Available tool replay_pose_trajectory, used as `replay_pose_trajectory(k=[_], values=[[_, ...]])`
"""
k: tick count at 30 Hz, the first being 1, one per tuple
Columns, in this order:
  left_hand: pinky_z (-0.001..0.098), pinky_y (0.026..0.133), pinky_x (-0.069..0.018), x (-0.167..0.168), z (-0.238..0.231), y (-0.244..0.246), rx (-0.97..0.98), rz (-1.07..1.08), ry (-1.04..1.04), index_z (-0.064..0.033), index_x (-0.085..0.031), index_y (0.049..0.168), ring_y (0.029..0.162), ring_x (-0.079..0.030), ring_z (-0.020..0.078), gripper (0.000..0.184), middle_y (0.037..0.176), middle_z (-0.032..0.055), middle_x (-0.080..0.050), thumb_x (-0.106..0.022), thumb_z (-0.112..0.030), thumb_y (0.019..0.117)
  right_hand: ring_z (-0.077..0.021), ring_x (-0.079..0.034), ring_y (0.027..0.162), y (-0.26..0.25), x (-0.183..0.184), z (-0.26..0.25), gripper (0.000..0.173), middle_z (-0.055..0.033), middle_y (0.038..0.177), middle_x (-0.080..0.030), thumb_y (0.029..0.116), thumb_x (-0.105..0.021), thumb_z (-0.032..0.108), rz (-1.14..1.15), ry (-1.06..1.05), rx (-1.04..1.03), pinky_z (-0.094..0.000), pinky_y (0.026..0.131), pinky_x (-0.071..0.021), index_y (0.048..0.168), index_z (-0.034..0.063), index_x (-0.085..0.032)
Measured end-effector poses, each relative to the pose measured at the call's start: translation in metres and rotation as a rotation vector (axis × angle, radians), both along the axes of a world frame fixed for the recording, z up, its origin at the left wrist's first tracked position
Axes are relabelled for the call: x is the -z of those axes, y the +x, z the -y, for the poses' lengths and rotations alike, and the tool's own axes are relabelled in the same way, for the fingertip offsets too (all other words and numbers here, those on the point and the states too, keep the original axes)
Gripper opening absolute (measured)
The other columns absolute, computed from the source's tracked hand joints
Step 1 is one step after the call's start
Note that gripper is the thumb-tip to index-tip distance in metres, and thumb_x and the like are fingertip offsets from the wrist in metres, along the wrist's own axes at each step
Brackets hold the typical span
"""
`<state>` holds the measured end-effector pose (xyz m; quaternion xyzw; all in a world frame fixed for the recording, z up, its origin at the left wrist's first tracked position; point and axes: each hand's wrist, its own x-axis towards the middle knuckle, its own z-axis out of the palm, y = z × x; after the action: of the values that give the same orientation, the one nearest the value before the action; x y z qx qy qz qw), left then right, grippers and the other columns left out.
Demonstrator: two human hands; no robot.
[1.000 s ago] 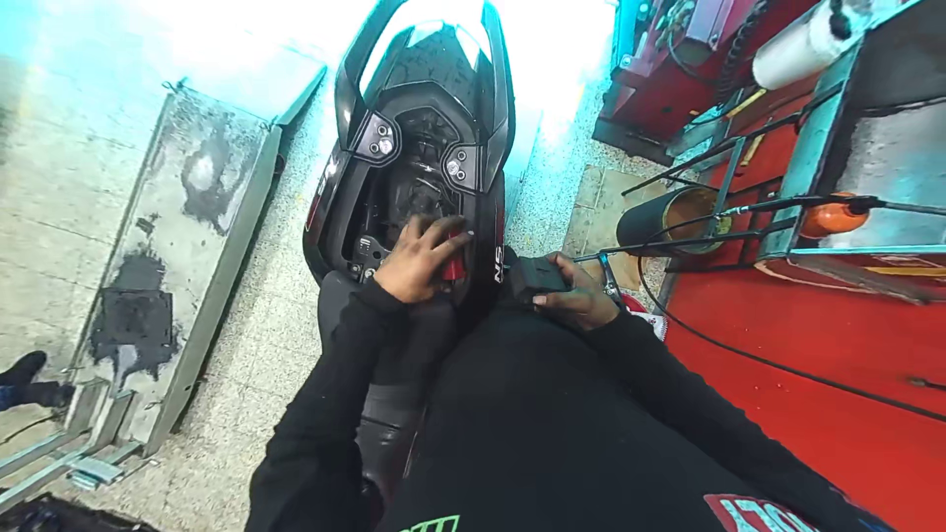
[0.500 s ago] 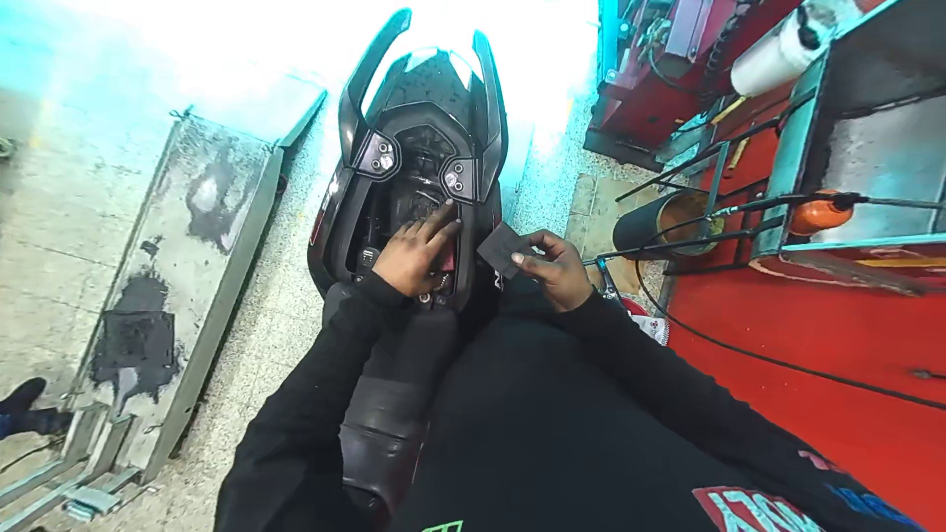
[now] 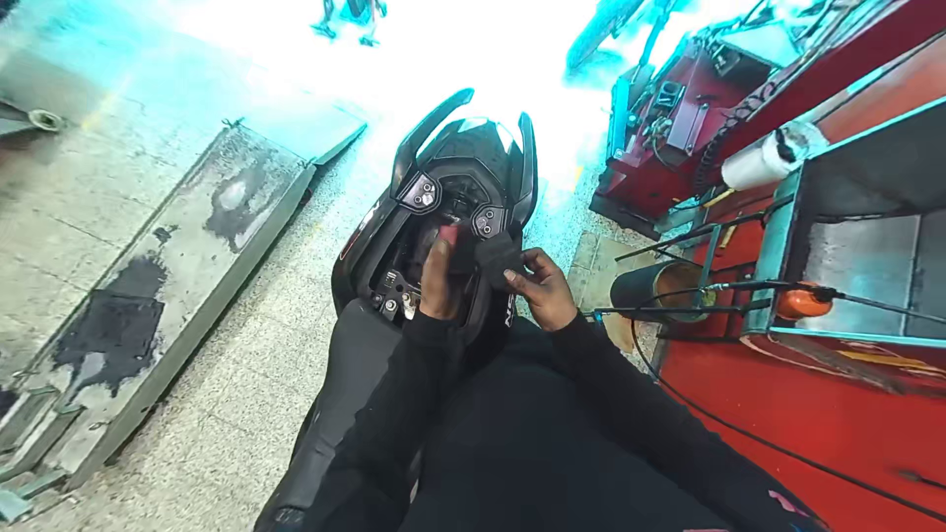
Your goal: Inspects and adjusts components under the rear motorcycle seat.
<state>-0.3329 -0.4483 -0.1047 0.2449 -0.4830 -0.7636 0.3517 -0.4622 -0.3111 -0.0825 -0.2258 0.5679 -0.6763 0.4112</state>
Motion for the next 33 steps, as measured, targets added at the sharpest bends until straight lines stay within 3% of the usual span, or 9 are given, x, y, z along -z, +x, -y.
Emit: replay_pose_trajectory(k=[3, 8, 11, 13, 15, 18, 21, 27, 33], values=[[0.0337, 0.107, -0.0528, -0.007, -0.002, 0.007, 0.125, 0.233, -0.409, 0.0051, -0.042, 0.148, 0.123, -0.062, 0.0161, 0.113, 0.136, 0.0160, -0.062, -0.094, -0.050, 0.0638, -0.0227, -0.071, 0.100, 0.001, 0.006, 0.008, 0.035, -0.0144, 0.115, -0.066, 0.0939, -0.067, 0.002, 0.050, -0.032, 0.004, -0.0415, 0.088, -0.0629, 0.124, -0.0033, -0.050], [0.0409, 0.113, -0.0502, -0.003, 0.033, 0.018, 0.344, 0.071, -0.735, 0.0106, -0.047, 0.143, 0.129, -0.061, 0.0253, 0.073, 0.138, 0.0212, -0.061, -0.082, -0.011, 0.0830, -0.0265, -0.071, 0.097, -0.015, 0.010, -0.004, 0.034, -0.0122, 0.112, -0.069, 0.0877, -0.072, 0.003, 0.237, -0.182, -0.115, -0.0485, 0.085, -0.0622, 0.117, 0.0052, -0.054], [0.0462, 0.110, -0.0478, -0.010, 0.041, 0.016, 0.244, 0.202, -0.947, 0.0010, -0.063, 0.128, 0.124, -0.059, 0.0290, 0.060, 0.126, 0.0170, -0.067, -0.081, -0.026, 0.0778, -0.0290, -0.071, 0.102, -0.023, 0.001, -0.011, 0.037, -0.0135, 0.115, -0.069, 0.0878, -0.076, 0.009, 0.242, -0.254, -0.169, -0.0514, 0.087, -0.0610, 0.119, 0.0067, -0.056], [0.0526, 0.111, -0.0440, -0.019, 0.036, 0.009, 0.178, 0.315, -1.018, -0.0017, -0.062, 0.124, 0.128, -0.054, 0.0369, 0.067, 0.127, 0.0207, -0.063, -0.082, -0.035, 0.0690, -0.0307, -0.071, 0.105, -0.029, -0.017, -0.014, 0.039, -0.0159, 0.117, -0.069, 0.0900, -0.074, 0.011, 0.159, -0.263, -0.132, -0.0521, 0.089, -0.0609, 0.123, 0.0027, -0.055], [0.0491, 0.105, -0.0518, -0.021, 0.024, -0.002, 0.150, 0.364, -0.990, 0.0031, -0.057, 0.125, 0.122, -0.059, 0.0359, 0.077, 0.128, 0.0251, -0.060, -0.086, -0.032, 0.0632, -0.0264, -0.072, 0.102, -0.035, -0.036, -0.018, 0.036, -0.0133, 0.115, -0.070, 0.0932, -0.072, 0.012, -0.061, -0.217, -0.108, -0.0478, 0.089, -0.0624, 0.123, -0.0014, -0.055], [0.0447, 0.094, -0.0593, -0.019, 0.002, -0.020, 0.076, 0.421, -0.957, 0.0060, -0.052, 0.128, 0.111, -0.067, 0.0305, 0.085, 0.125, 0.0243, -0.062, -0.091, -0.035, 0.0632, -0.0186, -0.074, 0.085, -0.035, -0.060, -0.026, 0.029, -0.0083, 0.106, -0.072, 0.0939, -0.073, 0.014, -0.400, -0.074, -0.123, -0.0384, 0.072, -0.0661, 0.115, -0.0013, -0.060], [0.0454, 0.096, -0.0572, -0.018, -0.012, -0.029, -0.002, 0.492, -1.021, 0.0025, -0.061, 0.121, 0.108, -0.068, 0.0302, 0.075, 0.115, 0.0188, -0.069, -0.088, -0.038, 0.0648, -0.0154, -0.074, 0.079, -0.032, -0.072, -0.030, 0.043, -0.0085, 0.110, -0.071, 0.0926, -0.074, 0.024, -0.621, 0.181, -0.107, -0.0338, 0.064, -0.0661, 0.124, 0.0015, -0.056], [0.0479, 0.095, -0.0563, -0.023, -0.028, -0.035, -0.077, 0.642, -1.122, -0.0039, -0.068, 0.117, 0.108, -0.068, 0.0333, 0.066, 0.114, 0.0159, -0.071, -0.084, -0.040, 0.0643, -0.0209, -0.074, 0.070, -0.035, -0.075, -0.034, 0.045, -0.0102, 0.104, -0.072, 0.0941, -0.071, 0.018, -0.471, 0.243, -0.126, -0.0361, 0.058, -0.0663, 0.128, 0.0015, -0.046], [0.0540, 0.093, -0.0552, -0.036, -0.037, -0.038, -0.014, 0.775, -1.086, -0.0010, -0.064, 0.123, 0.111, -0.066, 0.0390, 0.072, 0.119, 0.0202, -0.068, -0.085, -0.035, 0.0631, -0.0151, -0.075, 0.081, -0.042, -0.061, -0.030, 0.057, -0.0082, 0.108, -0.071, 0.0949, -0.070, 0.030, -0.608, 0.279, -0.106, -0.0354, 0.069, -0.0668, 0.136, 0.0002, -0.044]])
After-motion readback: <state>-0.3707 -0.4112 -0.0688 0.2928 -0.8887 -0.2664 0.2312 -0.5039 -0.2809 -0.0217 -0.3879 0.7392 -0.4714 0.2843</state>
